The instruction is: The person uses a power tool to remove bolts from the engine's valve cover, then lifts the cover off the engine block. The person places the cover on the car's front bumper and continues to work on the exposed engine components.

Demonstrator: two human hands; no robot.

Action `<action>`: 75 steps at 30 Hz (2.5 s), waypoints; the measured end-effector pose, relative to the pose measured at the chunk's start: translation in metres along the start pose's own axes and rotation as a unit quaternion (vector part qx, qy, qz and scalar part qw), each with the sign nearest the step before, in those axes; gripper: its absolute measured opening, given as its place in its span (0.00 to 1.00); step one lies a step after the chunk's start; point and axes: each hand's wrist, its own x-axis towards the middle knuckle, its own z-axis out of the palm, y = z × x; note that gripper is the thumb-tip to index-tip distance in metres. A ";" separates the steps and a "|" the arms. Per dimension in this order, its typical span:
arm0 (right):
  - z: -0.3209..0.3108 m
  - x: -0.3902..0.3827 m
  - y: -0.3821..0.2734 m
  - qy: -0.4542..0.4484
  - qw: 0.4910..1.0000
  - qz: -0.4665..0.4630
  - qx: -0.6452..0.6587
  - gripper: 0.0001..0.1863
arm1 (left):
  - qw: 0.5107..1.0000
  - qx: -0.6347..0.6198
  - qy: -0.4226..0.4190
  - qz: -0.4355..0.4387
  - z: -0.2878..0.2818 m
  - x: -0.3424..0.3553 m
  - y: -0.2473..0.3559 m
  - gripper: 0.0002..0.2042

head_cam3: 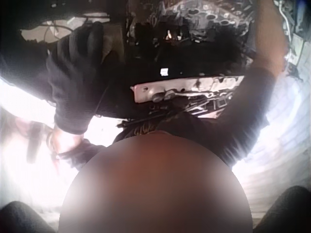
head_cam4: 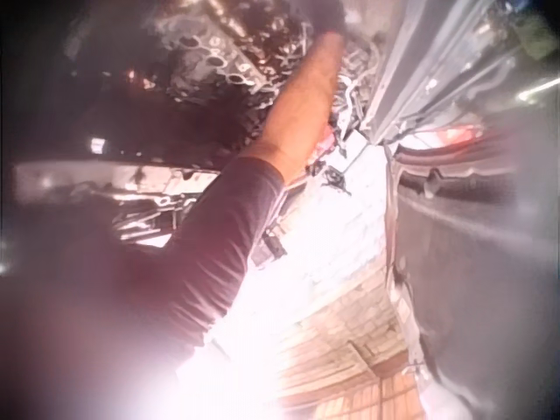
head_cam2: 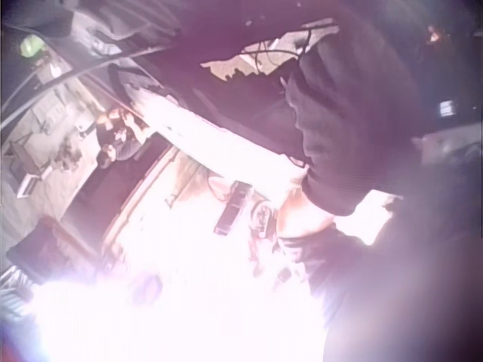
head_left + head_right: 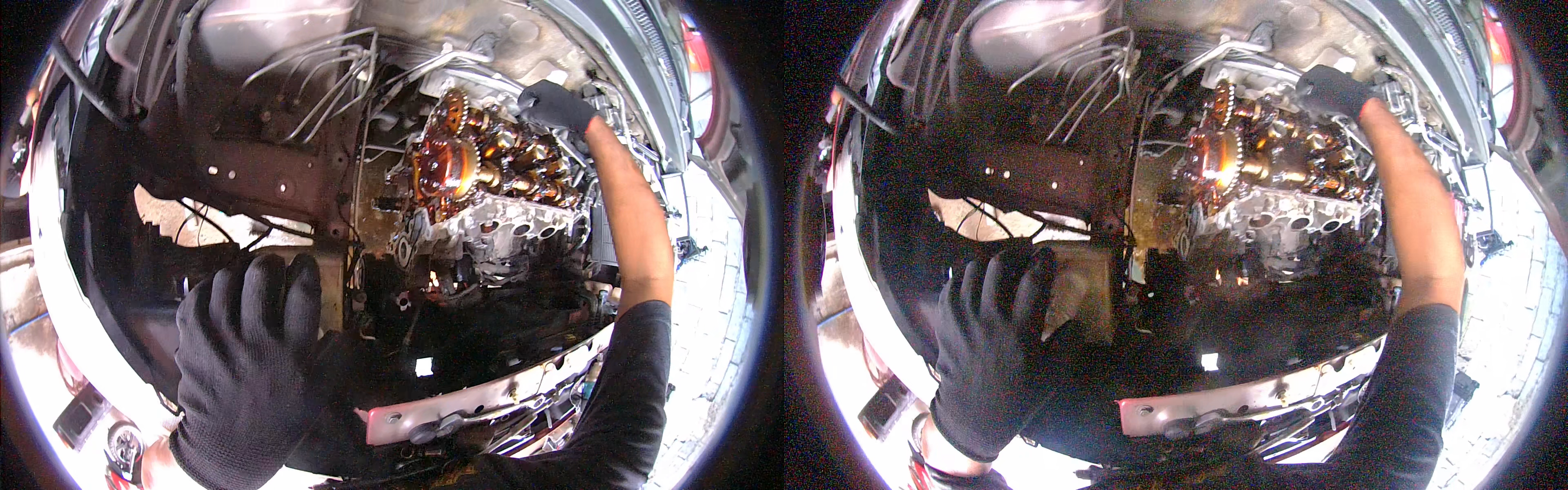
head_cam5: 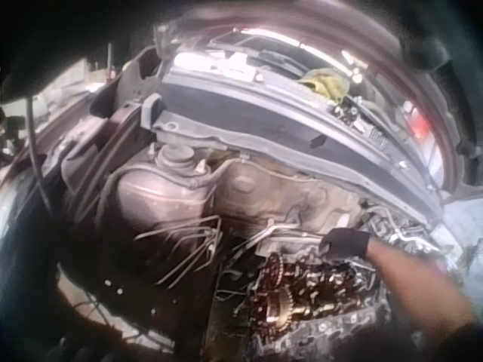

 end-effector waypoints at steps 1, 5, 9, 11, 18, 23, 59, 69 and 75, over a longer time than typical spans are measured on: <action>-0.016 0.010 -0.025 -0.093 0.986 0.114 -0.082 0.19 | 1.000 0.020 0.002 -0.004 0.004 -0.002 0.001 0.33; -0.024 -0.005 -0.025 -0.075 0.983 0.133 -0.104 0.22 | 1.000 0.015 -0.012 -0.005 0.004 -0.002 -0.001 0.33; -0.033 -0.005 -0.038 -0.092 0.974 0.018 -0.206 0.16 | 0.998 0.053 -0.015 -0.011 0.006 -0.007 0.000 0.33; -0.032 -0.007 -0.041 -0.074 0.980 0.030 -0.182 0.16 | 0.999 0.049 -0.016 -0.004 0.008 -0.009 -0.004 0.33; -0.029 -0.020 -0.013 0.008 0.985 0.157 -0.067 0.19 | 1.000 -0.007 -0.011 0.004 0.008 -0.002 -0.005 0.33; 0.004 -0.049 0.047 -0.050 0.972 0.085 -0.215 0.15 | 0.999 0.035 0.026 0.015 0.018 -0.008 -0.007 0.32; -0.005 -0.052 0.039 -0.097 0.993 0.071 -0.003 0.14 | 0.997 0.061 0.038 0.024 0.024 -0.011 -0.009 0.32; 0.001 -0.054 0.058 -0.075 0.993 0.081 -0.037 0.16 | 0.999 -0.012 0.037 0.018 0.011 -0.003 -0.004 0.32; -0.003 -0.049 0.031 -0.062 0.968 0.244 -0.016 0.17 | 0.999 -0.022 0.026 0.005 0.010 -0.002 -0.004 0.33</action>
